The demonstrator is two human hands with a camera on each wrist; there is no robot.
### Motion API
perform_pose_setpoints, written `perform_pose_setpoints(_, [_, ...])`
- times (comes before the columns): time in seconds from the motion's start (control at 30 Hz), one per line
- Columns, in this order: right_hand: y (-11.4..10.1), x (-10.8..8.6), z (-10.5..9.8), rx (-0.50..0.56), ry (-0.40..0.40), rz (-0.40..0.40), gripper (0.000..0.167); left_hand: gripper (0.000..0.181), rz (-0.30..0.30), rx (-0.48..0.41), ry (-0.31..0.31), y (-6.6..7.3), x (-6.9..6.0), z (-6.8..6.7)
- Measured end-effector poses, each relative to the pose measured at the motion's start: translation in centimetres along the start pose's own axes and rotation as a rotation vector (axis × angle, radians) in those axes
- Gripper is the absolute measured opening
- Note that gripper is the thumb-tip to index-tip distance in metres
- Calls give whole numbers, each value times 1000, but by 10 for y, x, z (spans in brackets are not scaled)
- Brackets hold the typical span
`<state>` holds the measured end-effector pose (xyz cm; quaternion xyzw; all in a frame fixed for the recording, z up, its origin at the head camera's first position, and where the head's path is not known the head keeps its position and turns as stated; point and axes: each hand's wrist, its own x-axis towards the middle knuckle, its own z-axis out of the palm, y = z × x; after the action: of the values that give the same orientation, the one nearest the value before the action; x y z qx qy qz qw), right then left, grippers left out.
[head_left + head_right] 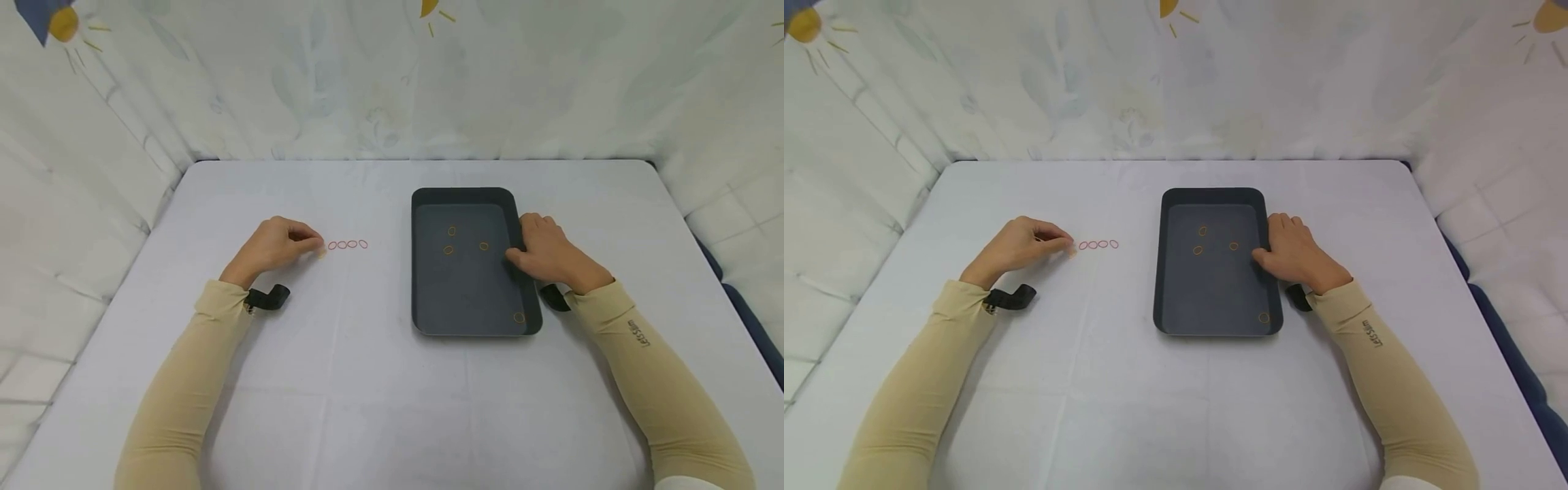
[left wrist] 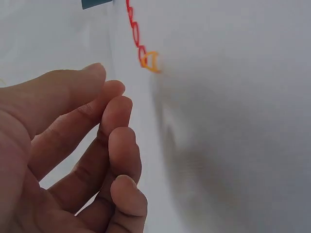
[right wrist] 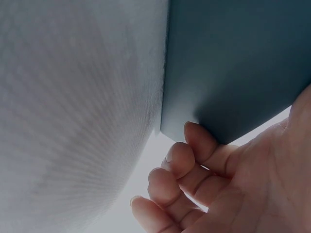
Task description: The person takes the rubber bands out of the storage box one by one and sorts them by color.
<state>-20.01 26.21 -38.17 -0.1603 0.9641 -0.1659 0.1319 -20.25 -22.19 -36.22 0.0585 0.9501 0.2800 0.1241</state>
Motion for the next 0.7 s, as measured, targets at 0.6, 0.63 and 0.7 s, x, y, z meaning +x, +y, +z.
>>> perform_pose_setpoints(0.6, [-3,0,1,-50,44,-5,52,27,212,56,64,57,11,-7])
perform_pose_setpoints(0.63, [-4,0,1,-54,45,-3,52,26,236,61,69,61,13,-6])
perform_pose_setpoints(0.7, [-4,0,1,-65,52,-6,51,24,289,73,78,69,15,-3])
